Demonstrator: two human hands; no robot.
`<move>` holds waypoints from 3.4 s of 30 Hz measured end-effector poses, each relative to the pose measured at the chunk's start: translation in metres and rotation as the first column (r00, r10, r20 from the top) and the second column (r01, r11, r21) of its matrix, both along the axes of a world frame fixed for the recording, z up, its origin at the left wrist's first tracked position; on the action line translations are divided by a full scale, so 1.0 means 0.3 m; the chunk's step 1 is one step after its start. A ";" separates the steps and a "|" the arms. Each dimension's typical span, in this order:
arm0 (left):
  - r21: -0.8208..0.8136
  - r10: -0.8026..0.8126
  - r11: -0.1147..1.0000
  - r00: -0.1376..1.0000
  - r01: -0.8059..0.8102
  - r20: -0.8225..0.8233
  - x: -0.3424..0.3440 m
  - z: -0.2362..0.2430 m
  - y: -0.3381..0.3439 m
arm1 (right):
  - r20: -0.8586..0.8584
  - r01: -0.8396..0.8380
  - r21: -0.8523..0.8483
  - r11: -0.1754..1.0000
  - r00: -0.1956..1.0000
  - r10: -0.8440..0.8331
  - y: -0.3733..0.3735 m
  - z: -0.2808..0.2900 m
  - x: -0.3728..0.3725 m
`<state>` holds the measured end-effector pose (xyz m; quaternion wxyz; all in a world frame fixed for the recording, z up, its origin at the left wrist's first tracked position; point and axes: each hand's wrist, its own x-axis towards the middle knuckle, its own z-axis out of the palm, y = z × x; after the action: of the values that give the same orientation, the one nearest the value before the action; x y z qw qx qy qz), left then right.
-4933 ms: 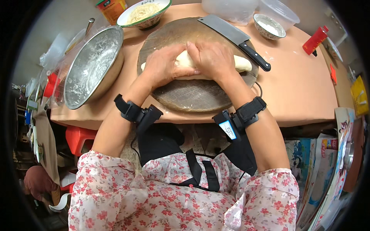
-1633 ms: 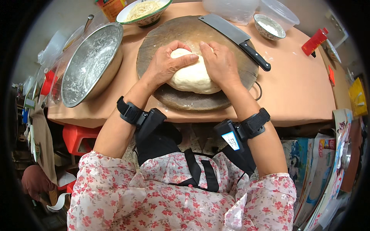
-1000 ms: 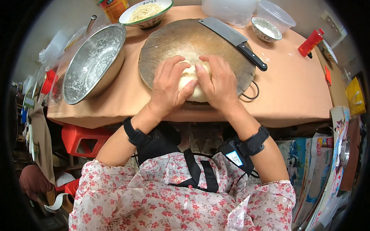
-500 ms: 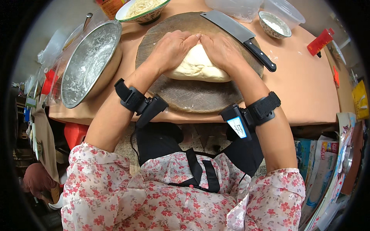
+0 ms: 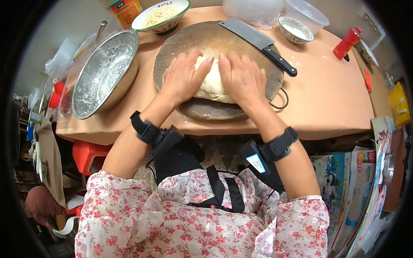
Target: Cutting and kneading dough on a wooden board.
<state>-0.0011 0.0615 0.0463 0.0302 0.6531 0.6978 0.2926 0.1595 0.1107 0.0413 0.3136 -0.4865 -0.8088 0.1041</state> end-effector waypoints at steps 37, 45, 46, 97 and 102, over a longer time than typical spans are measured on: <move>0.034 0.000 0.999 0.999 -0.002 0.051 0.004 0.025 -0.058 | 0.056 -0.220 0.189 0.957 0.975 0.213 -0.046 0.031 -0.053; -0.021 -0.067 0.998 0.997 0.066 -0.026 -0.043 0.018 0.057 | 0.128 -0.168 -0.006 0.986 0.977 0.168 0.053 0.053 -0.084; -0.058 -0.076 0.996 0.997 0.074 -0.032 -0.048 0.019 0.071 | 0.131 -0.165 -0.036 0.986 0.977 0.169 0.068 0.050 -0.088; 0.518 -0.187 0.835 0.981 0.186 -0.050 -0.013 -0.041 -0.029 | 0.078 -0.176 0.267 0.947 0.984 0.161 -0.024 0.034 -0.061; 0.289 -0.162 0.947 0.985 0.139 0.058 -0.022 -0.010 0.023 | 0.117 -0.160 0.227 0.961 0.984 0.136 0.047 0.024 -0.075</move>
<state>-0.0078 0.0684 0.0431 -0.0135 0.6895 0.5950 0.4128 0.1369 0.1246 0.0485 0.3196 -0.3884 -0.8643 0.0060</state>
